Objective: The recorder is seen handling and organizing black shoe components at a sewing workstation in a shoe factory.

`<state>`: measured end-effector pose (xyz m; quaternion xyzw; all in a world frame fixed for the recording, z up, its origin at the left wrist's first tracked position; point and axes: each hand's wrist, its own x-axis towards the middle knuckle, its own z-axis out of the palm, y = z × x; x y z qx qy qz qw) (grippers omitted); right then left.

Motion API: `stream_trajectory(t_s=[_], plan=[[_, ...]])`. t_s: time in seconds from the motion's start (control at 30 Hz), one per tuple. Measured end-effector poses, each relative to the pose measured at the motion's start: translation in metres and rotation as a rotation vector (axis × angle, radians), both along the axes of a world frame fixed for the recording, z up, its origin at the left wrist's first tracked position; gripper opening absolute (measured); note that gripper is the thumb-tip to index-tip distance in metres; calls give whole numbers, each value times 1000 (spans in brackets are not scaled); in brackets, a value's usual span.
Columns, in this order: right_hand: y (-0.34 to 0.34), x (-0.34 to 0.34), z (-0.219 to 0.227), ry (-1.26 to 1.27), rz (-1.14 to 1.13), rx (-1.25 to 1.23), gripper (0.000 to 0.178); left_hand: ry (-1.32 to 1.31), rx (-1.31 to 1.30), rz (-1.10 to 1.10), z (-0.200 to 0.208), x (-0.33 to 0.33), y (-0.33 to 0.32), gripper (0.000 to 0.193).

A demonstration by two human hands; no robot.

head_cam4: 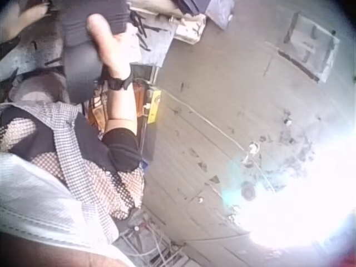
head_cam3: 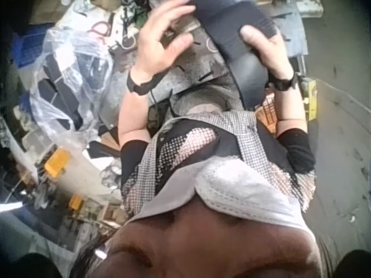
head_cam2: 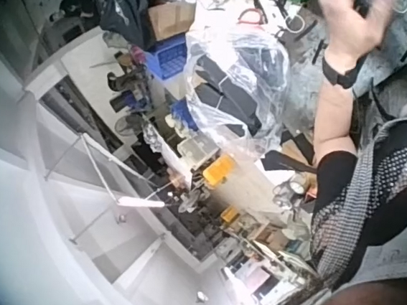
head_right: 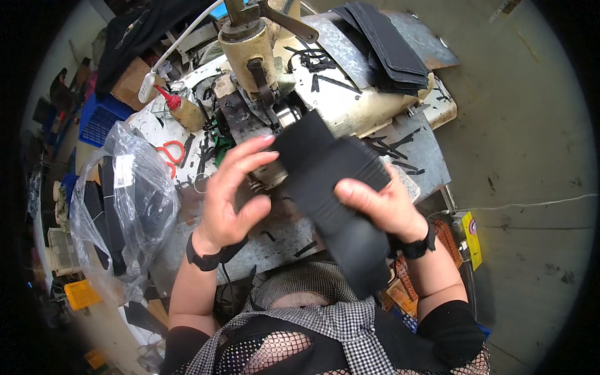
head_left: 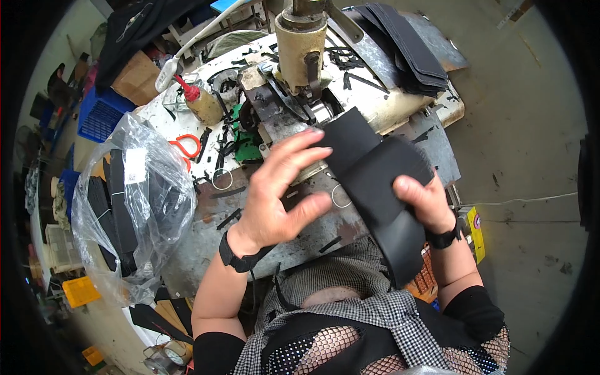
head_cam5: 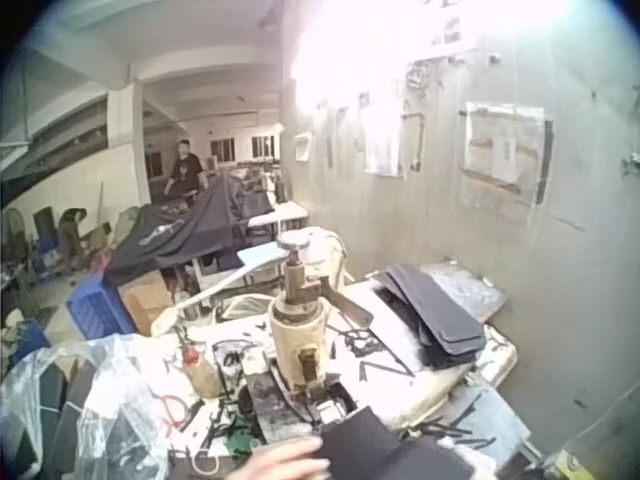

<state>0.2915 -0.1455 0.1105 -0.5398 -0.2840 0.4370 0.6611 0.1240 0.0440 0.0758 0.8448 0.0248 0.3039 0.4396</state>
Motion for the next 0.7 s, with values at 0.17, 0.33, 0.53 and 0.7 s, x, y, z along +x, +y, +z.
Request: stream_trajectory(t_s=[0.17,0.33,0.53,0.7], plan=[[11,-21,-21,129,177,-63,30,313,-576,-3,-25,-14,-18,50],[29,-31,-40,256,173,-45,28,136,-1023,353,-69,-13,-12,36],[39,-24,-40,326,166,2,31,118,-1048,275,-59,-2,6,23],[34,11,-15,84,-16,-54,27,290,-1119,-64,-23,14,8,26]])
